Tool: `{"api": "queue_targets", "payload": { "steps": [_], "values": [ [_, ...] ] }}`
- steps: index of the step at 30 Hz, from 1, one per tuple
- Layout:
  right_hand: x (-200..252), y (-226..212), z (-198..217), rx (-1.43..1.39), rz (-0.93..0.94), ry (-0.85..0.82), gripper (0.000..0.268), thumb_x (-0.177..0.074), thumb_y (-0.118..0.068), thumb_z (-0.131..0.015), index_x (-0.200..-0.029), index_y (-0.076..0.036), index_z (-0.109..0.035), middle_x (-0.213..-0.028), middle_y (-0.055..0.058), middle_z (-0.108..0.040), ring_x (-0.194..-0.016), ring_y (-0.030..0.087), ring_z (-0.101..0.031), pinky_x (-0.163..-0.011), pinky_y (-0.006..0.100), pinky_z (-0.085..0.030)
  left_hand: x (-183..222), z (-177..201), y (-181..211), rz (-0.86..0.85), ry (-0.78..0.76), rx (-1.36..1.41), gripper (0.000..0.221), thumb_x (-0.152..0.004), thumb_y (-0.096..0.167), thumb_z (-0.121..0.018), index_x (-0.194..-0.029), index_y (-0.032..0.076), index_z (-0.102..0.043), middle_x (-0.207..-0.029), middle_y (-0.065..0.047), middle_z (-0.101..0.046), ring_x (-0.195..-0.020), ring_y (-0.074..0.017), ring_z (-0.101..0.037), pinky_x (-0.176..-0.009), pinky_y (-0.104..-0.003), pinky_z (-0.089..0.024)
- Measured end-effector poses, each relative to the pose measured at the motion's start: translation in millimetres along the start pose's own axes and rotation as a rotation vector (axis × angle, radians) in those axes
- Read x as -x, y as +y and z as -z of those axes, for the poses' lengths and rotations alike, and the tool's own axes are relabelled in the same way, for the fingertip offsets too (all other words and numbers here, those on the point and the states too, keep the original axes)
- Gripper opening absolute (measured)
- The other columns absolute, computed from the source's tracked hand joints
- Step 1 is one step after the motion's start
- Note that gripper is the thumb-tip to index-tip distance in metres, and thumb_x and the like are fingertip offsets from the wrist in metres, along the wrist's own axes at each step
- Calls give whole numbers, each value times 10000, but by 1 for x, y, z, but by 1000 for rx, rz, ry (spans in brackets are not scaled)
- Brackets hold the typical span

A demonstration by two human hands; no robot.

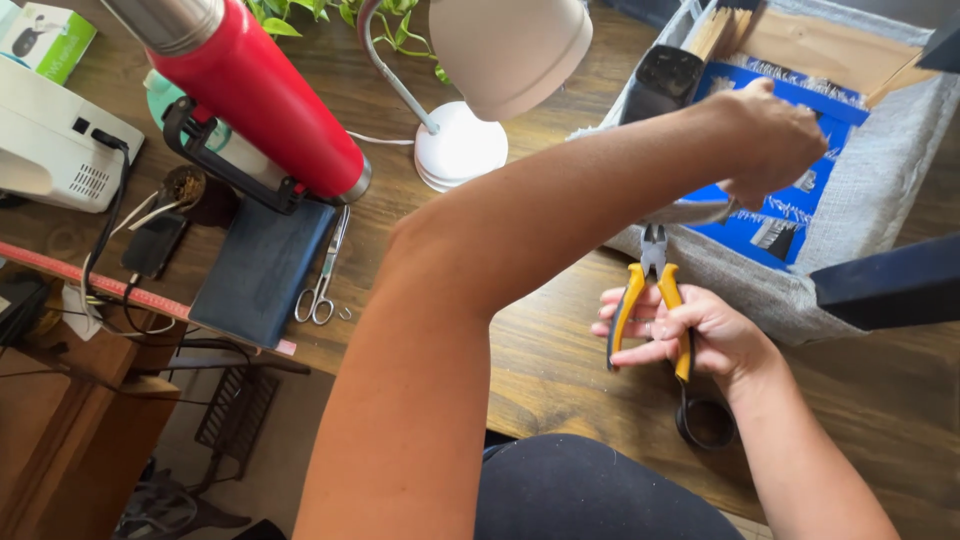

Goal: Reupholstering a wooden furniture frame using a staple gun, pliers, and fabric

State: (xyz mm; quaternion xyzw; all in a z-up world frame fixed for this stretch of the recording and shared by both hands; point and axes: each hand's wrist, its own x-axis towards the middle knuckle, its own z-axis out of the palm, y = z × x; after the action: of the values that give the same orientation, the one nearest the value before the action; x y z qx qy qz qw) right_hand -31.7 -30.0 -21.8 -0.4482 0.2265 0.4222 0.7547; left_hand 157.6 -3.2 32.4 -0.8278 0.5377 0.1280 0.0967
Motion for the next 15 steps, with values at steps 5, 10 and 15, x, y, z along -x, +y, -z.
{"api": "queue_targets", "payload": {
  "steps": [5,10,15],
  "values": [
    [5,-7,-15,-1,-51,29,990,-471,122,-294,-1450,185,-427,-1430,405,-516,-1369,635,-488,-987,737,-397,11,5,14,-133,-90,-4,210,-988,397,-776,-854,243,-727,-884,85,-583,-877,-151,-544,-1083,-812,-341],
    [-56,31,57,-237,132,-599,947,-589,-27,-648,-1461,190,-350,-1433,446,-480,-1333,660,-438,-994,699,-495,-4,5,23,-122,-180,-34,186,-910,448,-822,-1064,353,-777,-1145,87,-657,-1180,-165,-584,-1128,-760,-311],
    [-94,47,73,-578,68,-1096,944,-670,158,-464,-1559,147,-148,-1584,443,-183,-1442,634,-192,-977,709,-386,8,14,33,-146,-215,-77,273,-953,500,-776,-1123,290,-741,-1168,116,-643,-1170,-209,-583,-1095,-718,-343]
  ]
}}
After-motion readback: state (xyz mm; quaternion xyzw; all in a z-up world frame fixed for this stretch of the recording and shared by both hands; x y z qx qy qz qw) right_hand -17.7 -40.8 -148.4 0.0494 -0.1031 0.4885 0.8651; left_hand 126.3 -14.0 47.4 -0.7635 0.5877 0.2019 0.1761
